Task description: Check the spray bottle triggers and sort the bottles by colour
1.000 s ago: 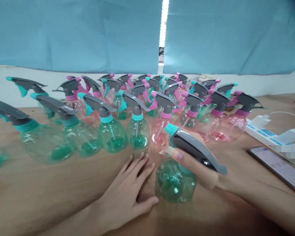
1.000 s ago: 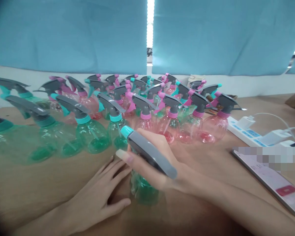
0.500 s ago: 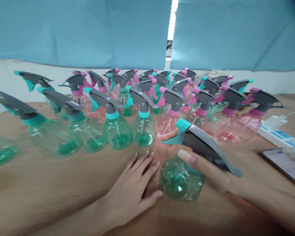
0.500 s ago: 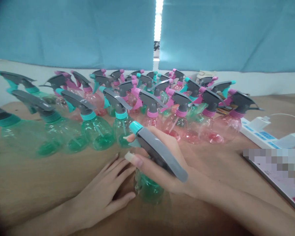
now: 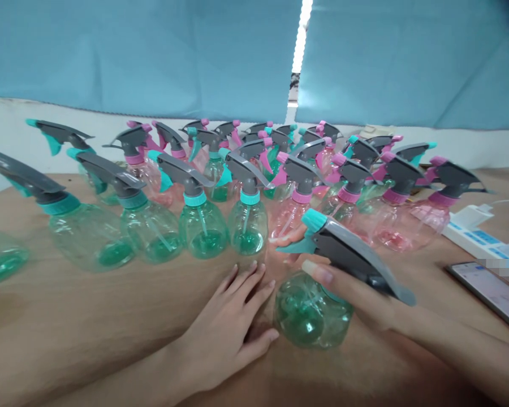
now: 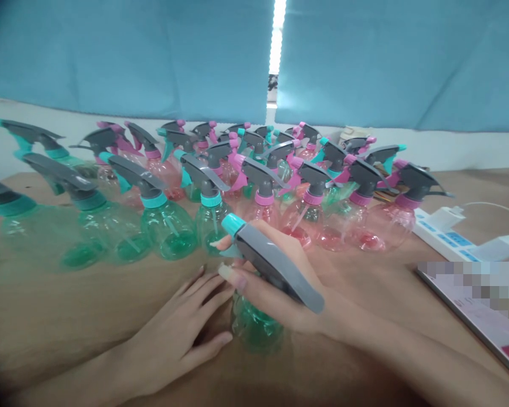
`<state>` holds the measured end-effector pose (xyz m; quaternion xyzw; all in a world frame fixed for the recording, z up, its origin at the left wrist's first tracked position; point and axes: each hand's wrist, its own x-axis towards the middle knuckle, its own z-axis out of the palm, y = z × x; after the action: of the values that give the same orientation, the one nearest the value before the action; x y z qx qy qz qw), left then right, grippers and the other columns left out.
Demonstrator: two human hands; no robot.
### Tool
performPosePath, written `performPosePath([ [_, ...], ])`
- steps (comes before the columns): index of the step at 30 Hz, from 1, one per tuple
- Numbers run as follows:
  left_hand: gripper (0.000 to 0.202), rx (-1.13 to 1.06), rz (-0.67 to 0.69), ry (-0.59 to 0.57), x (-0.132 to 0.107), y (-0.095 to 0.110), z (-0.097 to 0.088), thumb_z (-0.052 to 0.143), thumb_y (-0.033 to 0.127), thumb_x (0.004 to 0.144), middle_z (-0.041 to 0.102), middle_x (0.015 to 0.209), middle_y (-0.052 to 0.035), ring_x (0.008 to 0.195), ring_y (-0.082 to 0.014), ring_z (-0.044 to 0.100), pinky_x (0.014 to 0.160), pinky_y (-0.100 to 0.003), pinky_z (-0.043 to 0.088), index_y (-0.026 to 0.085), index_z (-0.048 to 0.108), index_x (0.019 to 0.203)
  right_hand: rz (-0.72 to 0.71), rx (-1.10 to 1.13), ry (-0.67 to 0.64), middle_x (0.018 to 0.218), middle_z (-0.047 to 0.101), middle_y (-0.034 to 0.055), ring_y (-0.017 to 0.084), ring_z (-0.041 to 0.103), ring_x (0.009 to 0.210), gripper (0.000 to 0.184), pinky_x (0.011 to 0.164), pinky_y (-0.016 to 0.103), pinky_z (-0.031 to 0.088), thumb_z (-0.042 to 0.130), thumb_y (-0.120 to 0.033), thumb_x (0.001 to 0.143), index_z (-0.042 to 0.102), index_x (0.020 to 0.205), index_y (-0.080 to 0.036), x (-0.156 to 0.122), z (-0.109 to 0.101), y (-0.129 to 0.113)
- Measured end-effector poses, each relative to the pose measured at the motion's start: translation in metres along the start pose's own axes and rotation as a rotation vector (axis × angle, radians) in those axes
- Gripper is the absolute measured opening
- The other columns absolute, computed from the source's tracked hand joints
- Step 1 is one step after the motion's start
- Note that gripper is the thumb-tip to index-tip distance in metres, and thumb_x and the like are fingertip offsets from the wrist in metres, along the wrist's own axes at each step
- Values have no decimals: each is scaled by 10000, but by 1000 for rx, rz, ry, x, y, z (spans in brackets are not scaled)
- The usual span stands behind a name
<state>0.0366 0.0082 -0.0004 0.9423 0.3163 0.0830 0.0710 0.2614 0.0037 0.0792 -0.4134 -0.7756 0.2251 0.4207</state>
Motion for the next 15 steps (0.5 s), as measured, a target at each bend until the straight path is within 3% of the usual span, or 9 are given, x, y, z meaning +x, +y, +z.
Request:
performPosePath([
  [8, 583, -6, 5, 7, 0, -1, 0, 505, 473, 957, 416, 1472, -153, 1367, -335, 339, 1107, -538, 277, 101, 451, 1403, 57, 173, 16, 737, 711, -3, 158, 639, 515, 228, 457, 265, 536, 550, -393, 867, 643, 1049, -291, 1, 9, 3],
  [15, 577, -25, -9, 11, -1, -1, 0, 509, 479, 954, 396, 1488, -141, 1374, -323, 331, 1119, -523, 261, 124, 448, 1405, 84, 97, -48, 604, 640, -9, 183, 638, 553, 241, 454, 273, 506, 539, -408, 882, 636, 1065, -284, 0, 3, 1],
])
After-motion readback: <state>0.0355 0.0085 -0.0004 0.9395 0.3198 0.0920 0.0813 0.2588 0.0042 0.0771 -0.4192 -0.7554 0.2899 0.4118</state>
